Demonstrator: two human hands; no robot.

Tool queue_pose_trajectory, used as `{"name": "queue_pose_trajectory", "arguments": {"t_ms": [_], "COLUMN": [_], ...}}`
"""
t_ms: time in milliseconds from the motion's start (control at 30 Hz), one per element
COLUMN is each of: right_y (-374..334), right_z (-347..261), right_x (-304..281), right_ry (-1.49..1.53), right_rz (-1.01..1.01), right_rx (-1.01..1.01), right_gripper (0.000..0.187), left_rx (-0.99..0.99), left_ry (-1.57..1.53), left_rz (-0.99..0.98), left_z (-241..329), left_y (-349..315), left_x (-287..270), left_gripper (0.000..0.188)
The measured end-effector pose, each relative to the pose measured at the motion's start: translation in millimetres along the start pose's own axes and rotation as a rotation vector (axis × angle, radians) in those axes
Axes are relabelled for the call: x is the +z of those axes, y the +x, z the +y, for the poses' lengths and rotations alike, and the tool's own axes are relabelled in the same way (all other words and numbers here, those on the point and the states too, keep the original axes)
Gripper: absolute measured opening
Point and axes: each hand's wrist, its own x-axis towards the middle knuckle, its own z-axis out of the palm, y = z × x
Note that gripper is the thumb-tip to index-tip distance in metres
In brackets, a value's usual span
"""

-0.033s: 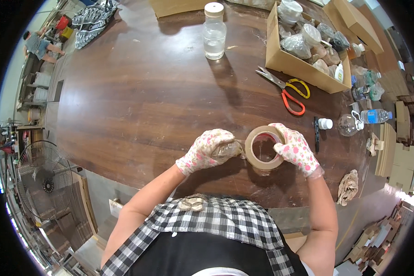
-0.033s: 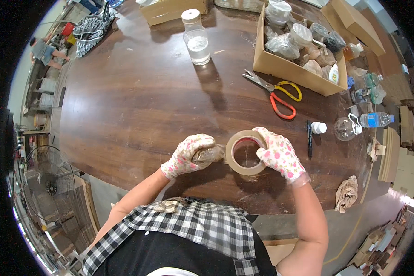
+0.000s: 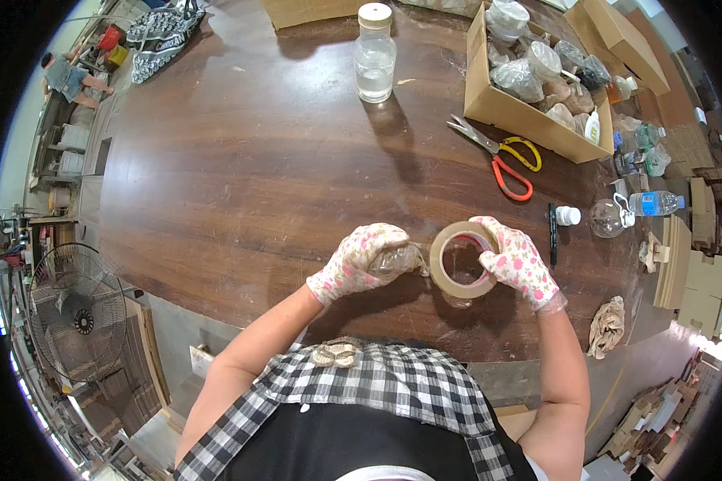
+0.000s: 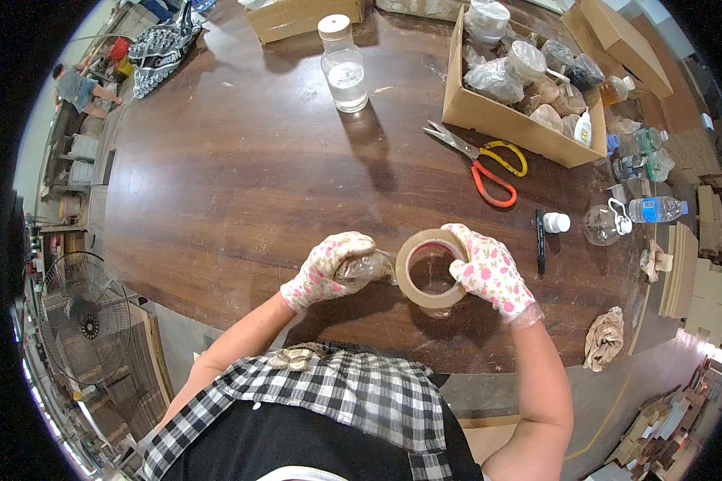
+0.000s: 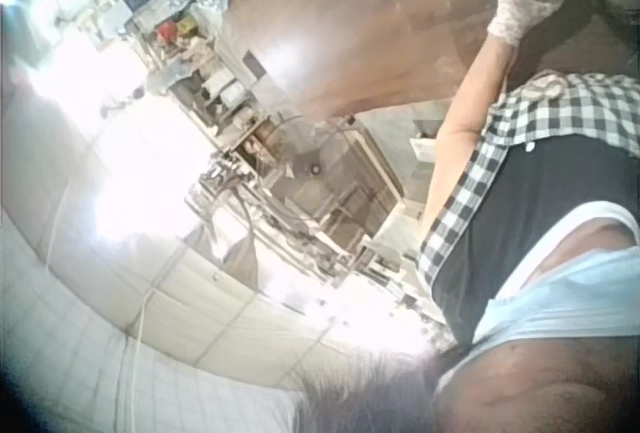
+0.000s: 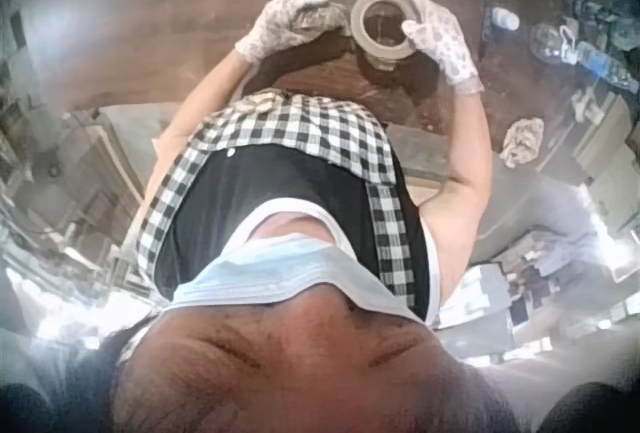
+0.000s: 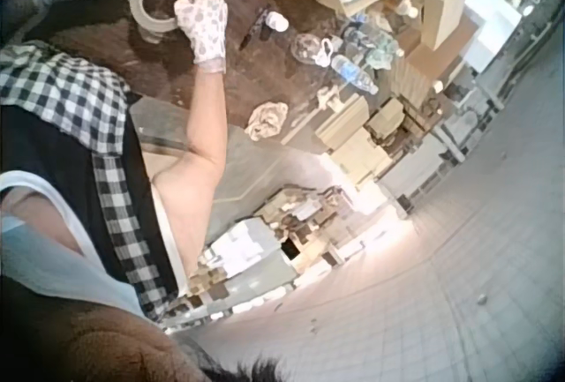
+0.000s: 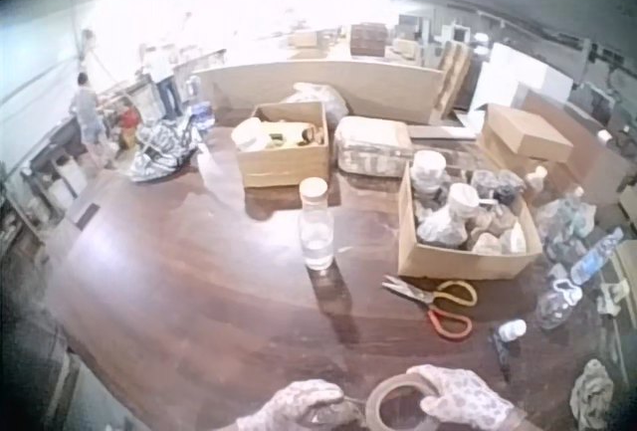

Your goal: The person pours liquid from a bottle into a small container, wraps various small jars in plastic film, secures them with adhesive tape using scissors, and organizes the items within a cardboard box.

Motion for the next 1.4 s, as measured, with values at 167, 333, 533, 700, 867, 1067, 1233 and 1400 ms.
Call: {"name": "queue_pose_trajectory", "arguments": {"t_ms": [167, 333, 533, 700, 867, 1067, 1233, 1400], "right_y": [-12.0, -32.2, -52.4, -40.5, -18.2, -1.3, 2.3, 1.2], "right_z": [-8.4, -18.9, -24.1, -22.5, -6.2, 0.8, -2.7, -1.2], "right_x": [-17.2, -6.3, 60.8, 82.6, 76.6, 60.6, 51.6, 52.0], "right_ry": [0.019, 0.048, 0.146, 0.077, 0.042, 0.069, 0.058, 0.084], "right_rz": [-0.097, -0.031, 0.183, 0.313, 0.365, 0.297, 0.237, 0.210], "right_rx": [0.059, 0.055, 0.031, 0.010, -0.078, -0.118, -0.152, -0.140], "right_gripper": [0.051, 0.048, 0.058, 0.057, 0.053, 0.052, 0.052, 0.052], "left_rx": [-0.027, -0.044, -0.035, -0.081, -0.204, -0.211, 0.031, 0.125], "left_ry": [-0.009, 0.018, 0.019, 0.030, -0.097, -0.031, 0.421, 0.363], "left_rz": [-0.080, -0.015, 0.117, 0.265, 0.086, -0.191, -0.312, -0.397], "left_z": [-0.6, -3.7, 1.6, 11.8, 23.4, 19.7, 37.4, 25.4], "left_y": [-0.3, -3.0, -4.3, -7.9, -13.2, -22.0, 23.9, 27.5], "left_x": [-2.8, 4.5, 16.9, 25.2, 11.1, -21.1, -43.8, -14.5], "left_gripper": [0.054, 0.055, 0.060, 0.070, 0.084, 0.088, 0.087, 0.075]}}
